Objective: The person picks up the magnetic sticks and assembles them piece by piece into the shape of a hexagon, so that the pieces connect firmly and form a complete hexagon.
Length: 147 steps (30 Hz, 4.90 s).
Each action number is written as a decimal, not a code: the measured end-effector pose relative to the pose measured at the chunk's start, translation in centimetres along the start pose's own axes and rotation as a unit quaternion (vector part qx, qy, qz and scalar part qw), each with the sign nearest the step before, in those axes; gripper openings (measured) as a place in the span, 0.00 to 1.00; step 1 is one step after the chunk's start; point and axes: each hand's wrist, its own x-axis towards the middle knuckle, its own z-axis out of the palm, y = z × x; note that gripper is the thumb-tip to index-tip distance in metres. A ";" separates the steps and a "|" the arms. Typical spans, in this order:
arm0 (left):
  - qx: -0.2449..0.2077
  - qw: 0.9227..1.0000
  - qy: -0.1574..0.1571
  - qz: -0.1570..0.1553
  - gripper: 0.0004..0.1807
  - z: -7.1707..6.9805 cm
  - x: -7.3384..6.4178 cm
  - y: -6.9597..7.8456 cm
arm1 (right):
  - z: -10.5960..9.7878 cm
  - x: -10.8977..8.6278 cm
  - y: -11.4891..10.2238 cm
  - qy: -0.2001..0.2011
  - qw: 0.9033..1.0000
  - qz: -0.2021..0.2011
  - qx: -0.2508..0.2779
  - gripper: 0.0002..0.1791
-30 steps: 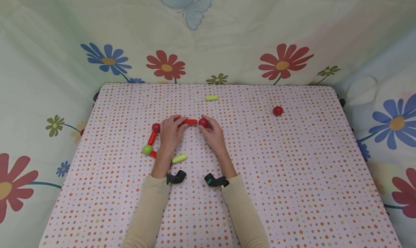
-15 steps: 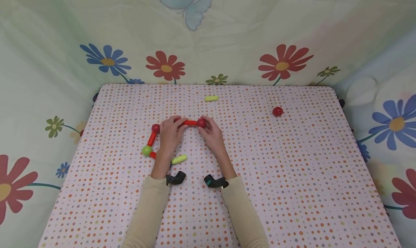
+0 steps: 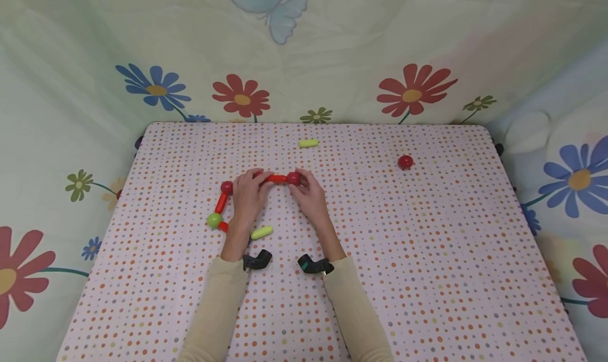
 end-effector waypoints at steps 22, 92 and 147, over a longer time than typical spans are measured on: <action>-0.016 0.996 0.052 -0.067 0.17 -0.2 -0.3 -0.2 | -0.1 -0.3 -1.4 -0.010 0.999 0.040 0.008 0.26; 0.078 0.993 -0.055 -0.076 0.28 -2.9 -0.4 0.1 | 0.0 -0.1 0.1 -0.012 0.999 0.014 -0.034 0.17; 0.042 0.996 -0.017 -0.080 0.22 -2.4 -0.3 -2.3 | -2.6 9.2 0.8 0.076 0.960 -0.072 -0.259 0.24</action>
